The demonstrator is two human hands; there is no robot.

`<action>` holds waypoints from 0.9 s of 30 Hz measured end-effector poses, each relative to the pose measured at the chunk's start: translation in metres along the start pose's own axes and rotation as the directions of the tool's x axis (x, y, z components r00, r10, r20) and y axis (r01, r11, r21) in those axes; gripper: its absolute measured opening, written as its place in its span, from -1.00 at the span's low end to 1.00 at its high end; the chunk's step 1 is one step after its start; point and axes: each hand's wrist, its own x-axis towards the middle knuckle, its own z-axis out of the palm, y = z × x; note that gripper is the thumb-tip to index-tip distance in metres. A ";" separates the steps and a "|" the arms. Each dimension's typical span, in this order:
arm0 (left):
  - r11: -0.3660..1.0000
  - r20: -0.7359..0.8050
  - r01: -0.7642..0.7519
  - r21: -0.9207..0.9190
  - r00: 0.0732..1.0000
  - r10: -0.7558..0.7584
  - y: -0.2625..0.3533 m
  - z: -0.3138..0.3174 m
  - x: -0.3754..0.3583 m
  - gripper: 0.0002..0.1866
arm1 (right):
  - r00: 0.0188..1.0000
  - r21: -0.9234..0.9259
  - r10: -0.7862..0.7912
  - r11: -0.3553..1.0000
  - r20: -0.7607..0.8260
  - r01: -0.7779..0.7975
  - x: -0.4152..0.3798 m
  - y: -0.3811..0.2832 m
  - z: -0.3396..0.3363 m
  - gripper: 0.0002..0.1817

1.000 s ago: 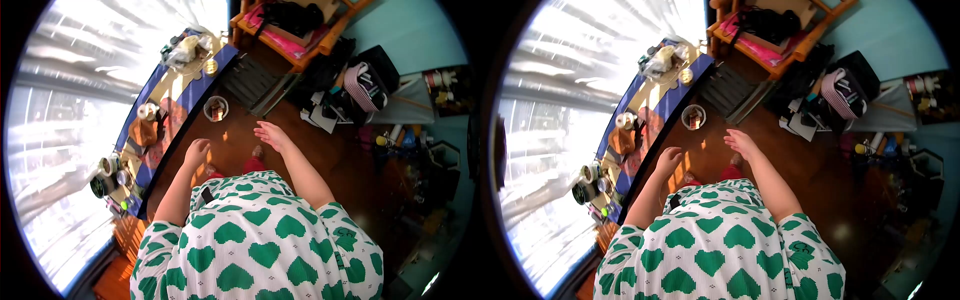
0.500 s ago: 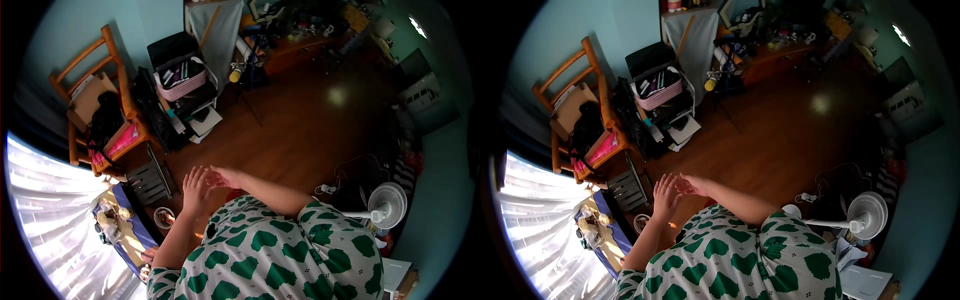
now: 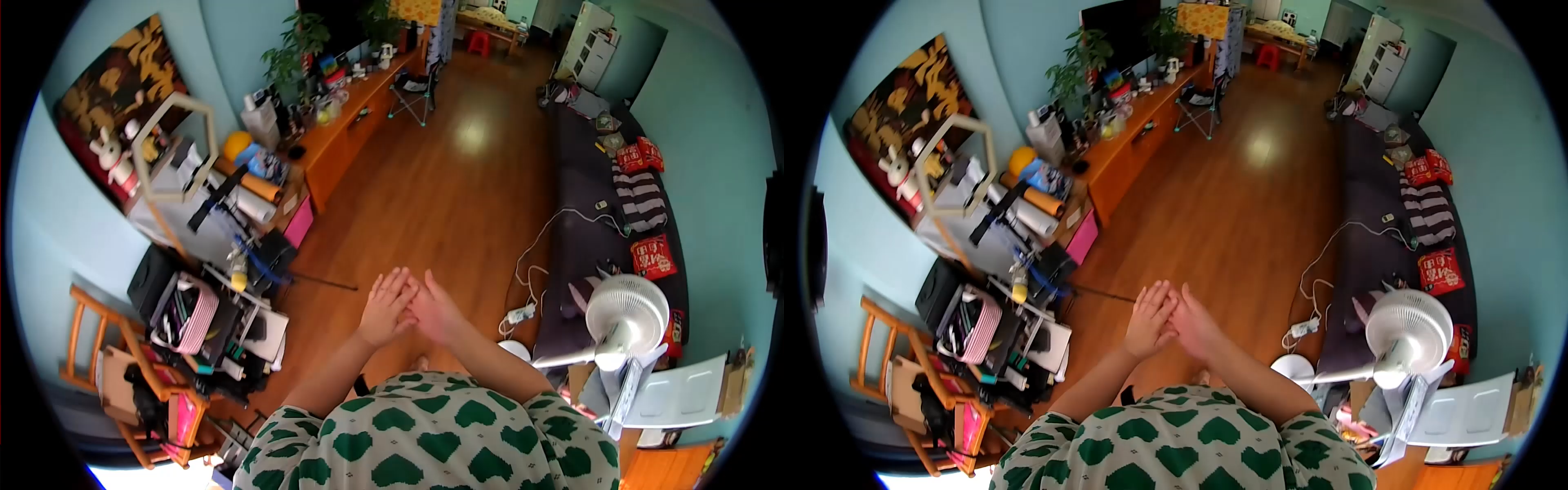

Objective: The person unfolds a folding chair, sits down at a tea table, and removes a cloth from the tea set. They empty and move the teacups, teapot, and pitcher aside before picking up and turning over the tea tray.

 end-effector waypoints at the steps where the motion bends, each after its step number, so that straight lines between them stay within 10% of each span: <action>1: 0.995 -0.034 0.085 -0.055 0.996 -0.087 -0.012 0.018 0.030 -0.37 | 0.996 -0.105 -0.086 0.991 -0.019 0.083 0.001 -0.037 -0.005 -0.19; 4: 0.805 -0.016 0.366 -0.467 0.906 -0.422 -0.056 0.076 0.108 -0.39 | 0.947 -0.380 -0.320 0.877 -0.008 0.293 0.023 -0.124 -0.020 -0.21; 6: 0.241 0.237 0.469 -0.850 0.749 -0.619 -0.078 0.107 0.149 -0.39 | 0.902 -0.495 -0.427 0.771 0.064 0.400 0.053 -0.154 -0.030 -0.25; 9: -0.546 0.484 0.170 -0.820 0.716 -0.504 -0.124 0.128 0.210 -0.39 | 0.742 -0.889 -0.530 -0.053 0.410 0.454 0.137 -0.173 -0.087 -0.42; 11: -0.736 0.548 0.048 -0.675 0.700 -0.457 -0.167 0.133 0.257 -0.37 | 0.776 -0.883 -0.424 -0.199 0.468 0.424 0.202 -0.184 -0.134 -0.42; 16: -0.646 0.599 0.190 -0.739 0.624 -0.501 -0.273 0.087 0.420 -0.35 | 0.791 -0.873 -0.434 -0.423 0.432 0.244 0.336 -0.292 -0.246 -0.42; 19: -0.202 0.336 0.269 -0.942 0.748 -0.572 -0.323 0.087 0.524 -0.30 | 0.891 -0.967 -0.450 -0.200 -0.052 -0.157 0.423 -0.350 -0.329 -0.43; 20: 0.046 0.199 0.264 -0.963 0.819 -0.538 -0.339 0.097 0.559 -0.33 | 0.887 -0.963 -0.435 0.267 -0.151 -0.034 0.457 -0.375 -0.350 -0.42; 22: 0.512 -0.014 0.191 -0.838 0.929 -0.369 -0.364 0.134 0.620 -0.38 | 0.914 -0.316 -0.278 0.931 -0.294 0.182 0.511 -0.422 -0.380 -0.41; 25: 0.950 -0.081 -0.248 -0.192 0.968 0.236 -0.418 0.190 0.698 -0.40 | 0.908 -0.152 -0.236 0.941 0.345 0.303 0.562 -0.508 -0.385 -0.23; 27: 0.870 -0.053 -0.356 -0.341 0.931 0.360 -0.455 0.218 0.743 -0.43 | 0.952 0.073 -0.295 0.955 0.088 0.289 0.557 -0.563 -0.373 -0.31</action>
